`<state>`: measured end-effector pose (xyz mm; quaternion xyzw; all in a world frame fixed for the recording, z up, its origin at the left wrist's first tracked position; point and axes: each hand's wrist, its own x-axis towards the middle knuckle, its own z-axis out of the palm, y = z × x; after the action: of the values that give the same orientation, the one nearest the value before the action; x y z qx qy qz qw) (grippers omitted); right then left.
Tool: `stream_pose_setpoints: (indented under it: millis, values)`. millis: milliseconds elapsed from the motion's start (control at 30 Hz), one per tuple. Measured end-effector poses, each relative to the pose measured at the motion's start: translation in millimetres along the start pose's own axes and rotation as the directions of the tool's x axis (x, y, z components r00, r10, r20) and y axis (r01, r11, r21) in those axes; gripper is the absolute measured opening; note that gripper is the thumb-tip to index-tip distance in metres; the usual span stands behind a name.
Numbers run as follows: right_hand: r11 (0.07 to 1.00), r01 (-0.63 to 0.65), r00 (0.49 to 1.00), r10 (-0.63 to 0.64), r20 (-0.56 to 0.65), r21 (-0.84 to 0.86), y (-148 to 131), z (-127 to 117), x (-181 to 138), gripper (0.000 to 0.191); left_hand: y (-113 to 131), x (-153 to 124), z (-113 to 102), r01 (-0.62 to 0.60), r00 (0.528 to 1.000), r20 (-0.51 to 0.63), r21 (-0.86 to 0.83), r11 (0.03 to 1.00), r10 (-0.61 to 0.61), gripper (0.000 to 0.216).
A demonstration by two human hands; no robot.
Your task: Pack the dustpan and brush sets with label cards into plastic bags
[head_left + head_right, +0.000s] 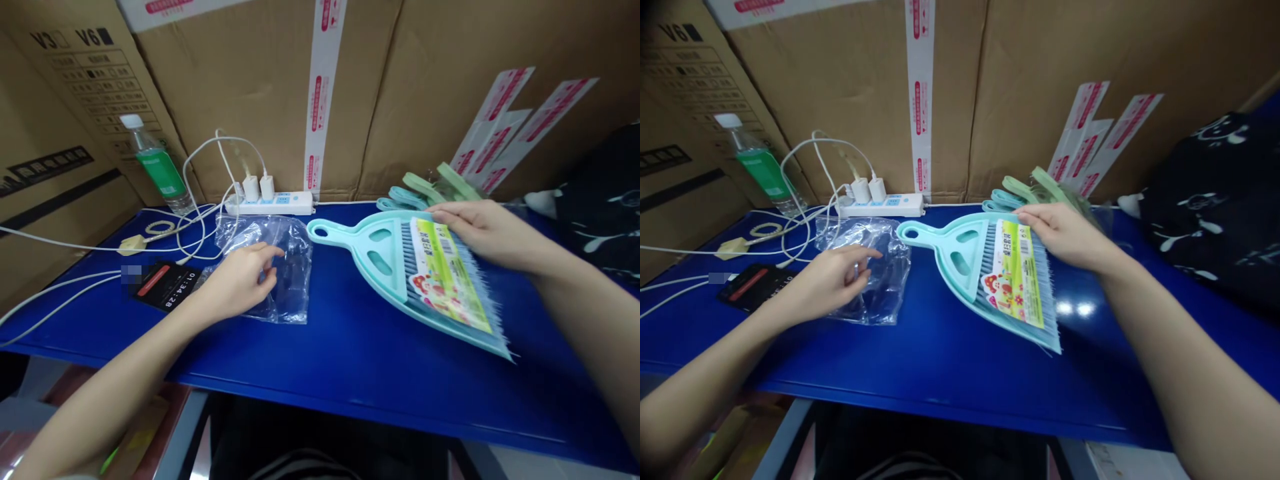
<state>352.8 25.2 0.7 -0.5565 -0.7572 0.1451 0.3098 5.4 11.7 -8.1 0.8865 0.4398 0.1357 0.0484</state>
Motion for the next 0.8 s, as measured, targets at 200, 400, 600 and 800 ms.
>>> stream_pose_setpoints:
  millis: [200, 400, 600, 800]
  values:
    - [0.998, 0.012, 0.987, -0.021, 0.161, 0.057, -11, 22, -1, 0.043, 1, 2, 3, 0.024, 1.000, 0.010, -0.091, 0.996, -0.023, 0.042]
    - [0.995, 0.074, 0.985, -0.084, 0.149, 0.069, -9, 45, -2, 0.031, 5, 2, 4, 0.057, 0.996, 0.079, -0.248, 0.967, -0.038, 0.047]
    - [0.993, 0.101, 0.981, -0.111, 0.162, 0.068, -13, 54, -4, 0.034, 7, 1, 7, 0.028, 0.997, 0.076, -0.409, 0.912, 0.003, 0.045]
    - [0.994, 0.100, 0.981, -0.105, 0.162, 0.040, -14, 60, -5, 0.036, 16, 0, 8, -0.032, 0.998, 0.029, -0.471, 0.881, 0.052, 0.041]
